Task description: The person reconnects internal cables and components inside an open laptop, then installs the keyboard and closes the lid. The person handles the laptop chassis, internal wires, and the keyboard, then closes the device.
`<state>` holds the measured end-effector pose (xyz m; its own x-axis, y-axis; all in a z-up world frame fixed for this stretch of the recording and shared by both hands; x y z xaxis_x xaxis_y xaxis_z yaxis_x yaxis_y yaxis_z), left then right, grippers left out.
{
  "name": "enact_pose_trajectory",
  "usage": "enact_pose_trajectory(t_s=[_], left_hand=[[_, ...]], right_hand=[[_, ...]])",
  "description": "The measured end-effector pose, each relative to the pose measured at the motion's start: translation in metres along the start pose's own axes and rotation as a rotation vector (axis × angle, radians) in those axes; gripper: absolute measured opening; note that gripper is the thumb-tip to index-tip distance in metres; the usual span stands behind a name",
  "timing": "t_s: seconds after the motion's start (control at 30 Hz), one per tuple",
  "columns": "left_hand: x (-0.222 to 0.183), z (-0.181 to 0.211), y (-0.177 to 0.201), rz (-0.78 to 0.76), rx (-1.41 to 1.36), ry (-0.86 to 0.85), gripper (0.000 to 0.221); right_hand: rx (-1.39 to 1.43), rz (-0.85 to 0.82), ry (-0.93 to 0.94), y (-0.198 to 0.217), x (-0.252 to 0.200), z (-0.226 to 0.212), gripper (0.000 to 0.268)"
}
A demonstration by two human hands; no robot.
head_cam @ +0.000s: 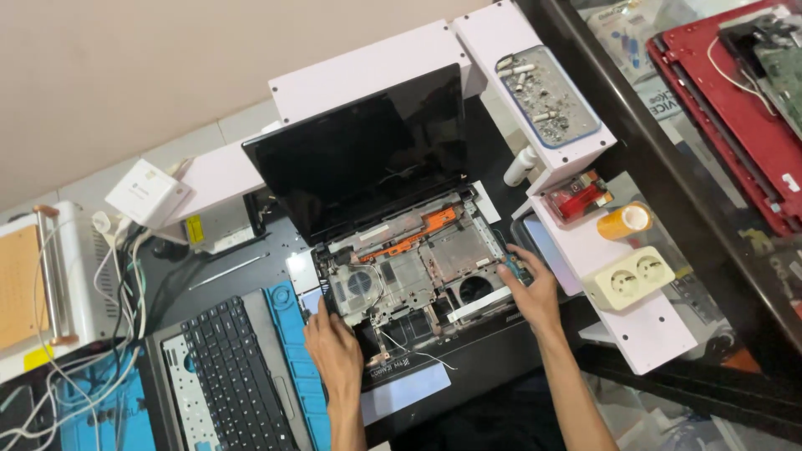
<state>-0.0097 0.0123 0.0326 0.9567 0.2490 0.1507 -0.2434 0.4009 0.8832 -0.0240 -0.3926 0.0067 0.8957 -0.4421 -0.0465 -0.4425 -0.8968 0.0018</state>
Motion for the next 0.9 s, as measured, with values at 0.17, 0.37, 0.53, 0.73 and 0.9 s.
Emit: enact_pose_trajectory(t_s=[0.17, 0.37, 0.53, 0.73, 0.9], left_hand=[[0.002, 0.000, 0.000, -0.013, 0.016, -0.028, 0.044], [0.000, -0.005, 0.001, -0.033, 0.022, -0.020, 0.046], [-0.015, -0.021, -0.012, -0.159, -0.100, 0.188, 0.049], [-0.064, -0.054, -0.037, -0.067, -0.530, 0.462, 0.050], [-0.077, -0.013, -0.005, 0.230, -0.529, 0.315, 0.050]], right_hand=[[0.126, -0.006, 0.011, 0.003, -0.005, 0.010, 0.050], [0.222, -0.102, 0.209, 0.003, -0.017, -0.008, 0.055], [0.206, -0.098, 0.262, 0.007, -0.016, -0.010, 0.057], [0.217, -0.163, 0.201, 0.002, -0.015, -0.014, 0.059], [0.195, -0.139, 0.178, 0.007, -0.012, 0.005, 0.052]])
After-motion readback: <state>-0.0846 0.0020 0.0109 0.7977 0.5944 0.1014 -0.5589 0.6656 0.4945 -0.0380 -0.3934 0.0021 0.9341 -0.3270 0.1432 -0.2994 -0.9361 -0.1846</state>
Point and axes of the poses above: each hand's wrist, its own x-axis towards the middle knuckle, its own y-axis out of the back of the hand, z = x × y, the point moved 10 cm from there along x, towards the middle knuckle, and after that the axes turned 15 degrees about x, right-handed, at the moved point
